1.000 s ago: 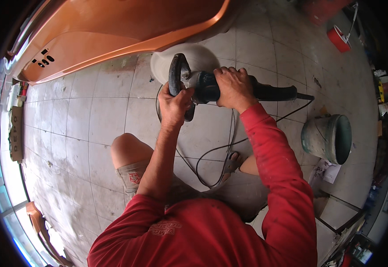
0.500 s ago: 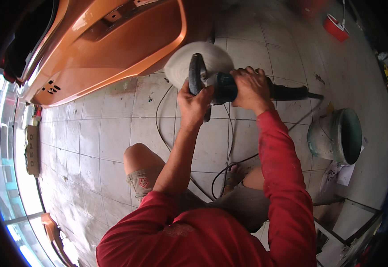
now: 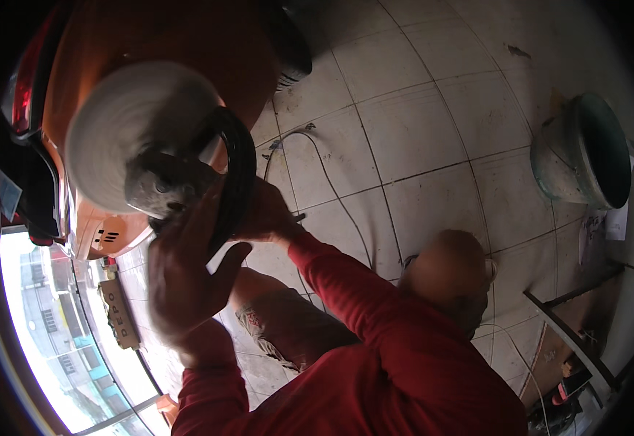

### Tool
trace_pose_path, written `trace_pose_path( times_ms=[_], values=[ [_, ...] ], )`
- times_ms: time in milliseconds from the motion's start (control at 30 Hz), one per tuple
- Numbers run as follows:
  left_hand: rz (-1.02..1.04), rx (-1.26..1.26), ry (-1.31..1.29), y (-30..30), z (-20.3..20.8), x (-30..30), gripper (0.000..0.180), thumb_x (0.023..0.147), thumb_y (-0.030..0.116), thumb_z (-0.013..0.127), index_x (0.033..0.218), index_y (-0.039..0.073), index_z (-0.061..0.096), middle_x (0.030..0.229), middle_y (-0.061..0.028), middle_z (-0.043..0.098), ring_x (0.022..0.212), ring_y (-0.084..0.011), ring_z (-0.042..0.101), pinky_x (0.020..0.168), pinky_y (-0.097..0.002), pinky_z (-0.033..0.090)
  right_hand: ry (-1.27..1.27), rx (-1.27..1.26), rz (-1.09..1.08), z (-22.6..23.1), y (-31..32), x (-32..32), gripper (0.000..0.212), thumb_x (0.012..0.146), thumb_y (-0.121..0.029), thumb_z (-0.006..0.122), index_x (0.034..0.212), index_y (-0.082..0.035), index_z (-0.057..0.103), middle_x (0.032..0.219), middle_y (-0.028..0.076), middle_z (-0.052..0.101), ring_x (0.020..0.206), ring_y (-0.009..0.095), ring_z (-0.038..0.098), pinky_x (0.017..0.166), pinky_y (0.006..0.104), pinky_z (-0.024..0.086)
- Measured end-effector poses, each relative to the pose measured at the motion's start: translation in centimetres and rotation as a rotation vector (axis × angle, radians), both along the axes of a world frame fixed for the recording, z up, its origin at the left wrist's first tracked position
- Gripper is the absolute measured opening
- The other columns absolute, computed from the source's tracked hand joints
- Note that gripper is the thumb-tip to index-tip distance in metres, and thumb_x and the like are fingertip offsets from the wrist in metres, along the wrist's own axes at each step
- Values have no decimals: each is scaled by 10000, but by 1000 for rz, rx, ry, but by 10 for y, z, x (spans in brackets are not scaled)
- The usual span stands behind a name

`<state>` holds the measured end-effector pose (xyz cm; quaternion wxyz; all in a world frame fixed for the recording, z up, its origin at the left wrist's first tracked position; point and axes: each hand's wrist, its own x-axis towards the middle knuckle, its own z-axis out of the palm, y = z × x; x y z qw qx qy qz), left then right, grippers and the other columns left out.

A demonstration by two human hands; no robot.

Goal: The person uses a rotary polisher to smooth and finish the surface of an orange car bumper. They move the tool across the rear bumper area, including around the taillight and lower edge, while kneeling on the tiled floor.

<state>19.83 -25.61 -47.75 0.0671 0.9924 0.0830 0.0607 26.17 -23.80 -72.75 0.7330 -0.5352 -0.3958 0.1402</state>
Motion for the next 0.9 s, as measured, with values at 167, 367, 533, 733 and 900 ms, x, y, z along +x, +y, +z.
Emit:
trace_pose_path(
  times_ms=[167,367,533,733,900],
  values=[
    [-431,435,-168,36,35,32,689,753,452,936,1237,-16,788,958,-87,773,792,-284,716,746,-456,522,603,446,474,51,17,-18,783,851,-535,918,1431,-81,653,1343,82,724,1308,252,654,1063,426,572],
    [-530,444,-7,22,-87,122,383,822,466,900,893,133,726,760,-29,723,734,-210,737,702,-411,566,1246,708,436,-43,36,-23,728,946,-545,855,1470,-97,622,1409,90,689,1270,235,658,1069,463,574],
    [-346,379,360,47,-215,116,352,859,491,855,884,146,790,768,-54,774,729,-262,777,699,-416,604,1640,617,510,-122,28,-70,592,1059,-547,697,1362,-40,656,1184,199,775,1041,338,789,976,492,655],
    [-262,366,569,46,-259,71,282,883,396,824,854,116,799,780,-92,789,775,-304,808,756,-430,629,1703,525,637,-171,43,-147,451,1131,-528,597,1328,-125,644,1203,87,744,1087,246,752,971,459,630],
    [-210,369,644,48,-271,59,184,899,292,755,883,125,831,828,-114,811,801,-305,818,777,-438,627,1648,518,644,-178,38,-170,371,1154,-462,576,1295,-125,645,1195,103,742,1120,250,739,969,471,624]
  ],
)
